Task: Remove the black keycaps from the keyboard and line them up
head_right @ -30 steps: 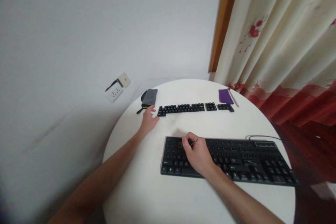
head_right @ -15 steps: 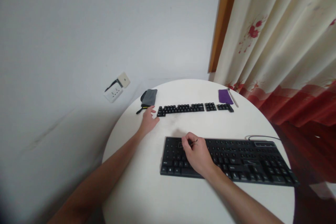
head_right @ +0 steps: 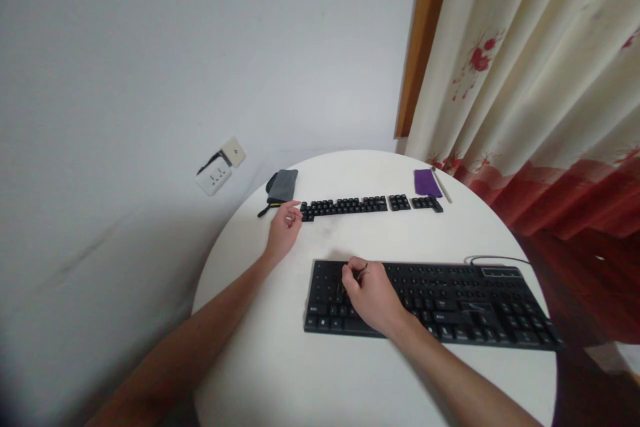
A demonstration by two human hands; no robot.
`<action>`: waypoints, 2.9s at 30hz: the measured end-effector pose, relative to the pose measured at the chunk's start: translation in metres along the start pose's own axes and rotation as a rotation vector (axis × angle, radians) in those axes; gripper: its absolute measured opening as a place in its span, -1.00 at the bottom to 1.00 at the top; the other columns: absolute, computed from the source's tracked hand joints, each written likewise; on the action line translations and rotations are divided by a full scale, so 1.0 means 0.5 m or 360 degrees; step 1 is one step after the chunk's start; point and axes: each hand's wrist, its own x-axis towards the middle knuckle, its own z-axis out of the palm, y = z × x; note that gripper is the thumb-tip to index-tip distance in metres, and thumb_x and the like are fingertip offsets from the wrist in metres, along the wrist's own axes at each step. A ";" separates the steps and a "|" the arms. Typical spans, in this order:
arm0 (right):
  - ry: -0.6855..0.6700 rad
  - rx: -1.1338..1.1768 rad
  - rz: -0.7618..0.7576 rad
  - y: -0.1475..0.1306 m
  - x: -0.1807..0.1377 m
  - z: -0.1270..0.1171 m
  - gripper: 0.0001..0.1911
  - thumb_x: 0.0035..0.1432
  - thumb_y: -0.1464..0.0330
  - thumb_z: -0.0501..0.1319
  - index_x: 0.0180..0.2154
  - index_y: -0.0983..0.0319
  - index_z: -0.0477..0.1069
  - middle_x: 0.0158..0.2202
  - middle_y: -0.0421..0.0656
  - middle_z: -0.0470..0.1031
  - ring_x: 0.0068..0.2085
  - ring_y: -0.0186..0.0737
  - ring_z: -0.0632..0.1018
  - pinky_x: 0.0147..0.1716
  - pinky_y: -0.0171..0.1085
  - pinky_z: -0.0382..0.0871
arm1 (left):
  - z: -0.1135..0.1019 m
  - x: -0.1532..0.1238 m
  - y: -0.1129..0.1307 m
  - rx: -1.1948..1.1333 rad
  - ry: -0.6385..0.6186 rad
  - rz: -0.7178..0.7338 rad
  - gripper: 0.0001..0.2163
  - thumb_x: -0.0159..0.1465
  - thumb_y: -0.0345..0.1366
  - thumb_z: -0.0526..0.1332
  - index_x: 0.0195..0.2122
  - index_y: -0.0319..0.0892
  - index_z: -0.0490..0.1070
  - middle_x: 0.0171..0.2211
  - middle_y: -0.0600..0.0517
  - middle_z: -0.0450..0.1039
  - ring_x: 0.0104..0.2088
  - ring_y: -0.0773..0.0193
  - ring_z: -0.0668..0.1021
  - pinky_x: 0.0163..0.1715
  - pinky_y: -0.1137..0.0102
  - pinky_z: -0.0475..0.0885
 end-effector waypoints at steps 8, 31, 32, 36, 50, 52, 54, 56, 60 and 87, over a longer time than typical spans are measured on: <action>-0.0128 -0.0128 -0.0105 -0.008 -0.002 -0.003 -0.67 0.28 0.33 0.02 -0.55 0.22 0.22 -0.64 -0.29 0.23 -0.57 -0.36 0.30 -0.52 -0.35 0.09 | 0.001 -0.002 0.009 -0.0010 -0.0022 0.0002 -0.70 0.18 -0.48 0.13 -0.06 -0.15 0.37 -0.38 0.09 0.42 -0.43 0.38 0.42 -0.48 0.51 0.27; -0.0291 -0.0287 -0.0248 -0.007 -0.004 -0.010 -0.67 0.29 0.31 0.05 -0.54 0.19 0.21 -0.63 -0.31 0.26 -0.57 -0.37 0.29 -0.51 -0.37 0.06 | 0.009 -0.031 0.048 0.0134 -0.0505 0.0256 -0.84 0.26 -0.38 0.13 -0.24 -0.17 0.51 -0.42 0.06 0.51 -0.47 0.36 0.37 -0.44 0.46 0.27; -0.0295 -0.0275 -0.0239 -0.006 -0.004 -0.010 -0.68 0.29 0.32 0.04 -0.54 0.19 0.20 -0.63 -0.31 0.25 -0.57 -0.37 0.29 -0.51 -0.37 0.06 | 0.008 -0.031 0.048 0.0134 -0.0514 0.0260 -0.84 0.26 -0.38 0.13 -0.24 -0.17 0.52 -0.42 0.06 0.51 -0.47 0.35 0.38 -0.44 0.46 0.28; -0.0266 -0.0513 -0.0328 -0.012 -0.013 0.004 -0.69 0.29 0.31 0.08 -0.52 0.19 0.23 -0.61 -0.29 0.31 -0.55 -0.34 0.34 -0.48 -0.35 0.07 | 0.007 -0.029 0.045 0.0145 -0.0530 0.0262 -0.83 0.27 -0.37 0.12 -0.24 -0.17 0.52 -0.42 0.05 0.51 -0.47 0.35 0.38 -0.43 0.46 0.27; -0.0192 -0.0335 -0.0135 -0.006 -0.009 0.009 -0.77 0.19 0.40 0.10 -0.53 0.19 0.25 -0.62 -0.29 0.31 -0.57 -0.35 0.32 -0.53 -0.36 0.06 | 0.009 -0.030 0.047 0.0140 -0.0537 0.0231 -0.82 0.27 -0.33 0.12 -0.25 -0.15 0.52 -0.43 0.05 0.51 -0.47 0.34 0.39 -0.43 0.44 0.28; -0.0252 -0.0211 -0.0151 -0.001 -0.006 0.000 -0.82 0.15 0.44 0.11 -0.51 0.21 0.28 -0.57 -0.30 0.33 -0.52 -0.36 0.34 -0.50 -0.38 0.11 | 0.008 -0.030 0.048 0.0138 -0.0539 0.0232 -0.82 0.27 -0.33 0.12 -0.25 -0.15 0.52 -0.43 0.05 0.51 -0.47 0.34 0.39 -0.44 0.45 0.27; -0.0300 -0.0122 -0.0154 0.000 -0.004 -0.007 -0.85 0.12 0.46 0.11 -0.50 0.21 0.29 -0.56 -0.30 0.33 -0.50 -0.36 0.34 -0.48 -0.39 0.14 | 0.008 -0.030 0.049 0.0131 -0.0542 0.0231 -0.83 0.26 -0.34 0.13 -0.26 -0.16 0.53 -0.44 0.05 0.51 -0.48 0.34 0.38 -0.45 0.45 0.27; -0.0343 -0.0047 -0.0133 -0.001 -0.004 -0.010 -0.86 0.11 0.47 0.10 -0.49 0.22 0.28 -0.56 -0.31 0.31 -0.50 -0.37 0.34 -0.48 -0.40 0.15 | 0.009 -0.031 0.050 0.0124 -0.0544 0.0245 -0.83 0.26 -0.35 0.13 -0.26 -0.17 0.53 -0.44 0.05 0.51 -0.49 0.35 0.37 -0.46 0.45 0.26; -0.0371 0.0069 -0.0078 0.000 -0.004 -0.009 -0.85 0.14 0.44 0.10 -0.49 0.21 0.26 -0.58 -0.32 0.30 -0.52 -0.38 0.33 -0.50 -0.41 0.15 | 0.011 -0.033 0.050 0.0129 -0.0579 0.0262 -0.82 0.28 -0.34 0.13 -0.26 -0.17 0.53 -0.44 0.04 0.52 -0.48 0.34 0.39 -0.46 0.44 0.27; -0.0008 0.0666 0.0111 0.013 0.027 0.001 -0.62 0.24 0.13 0.11 -0.52 0.23 0.31 -0.64 -0.31 0.32 -0.67 -0.43 0.30 -0.65 -0.41 0.15 | 0.002 -0.048 0.081 -0.0036 -0.0833 0.0304 -0.80 0.34 -0.28 0.12 -0.20 -0.19 0.52 -0.36 -0.02 0.56 -0.36 0.29 0.51 -0.37 0.43 0.35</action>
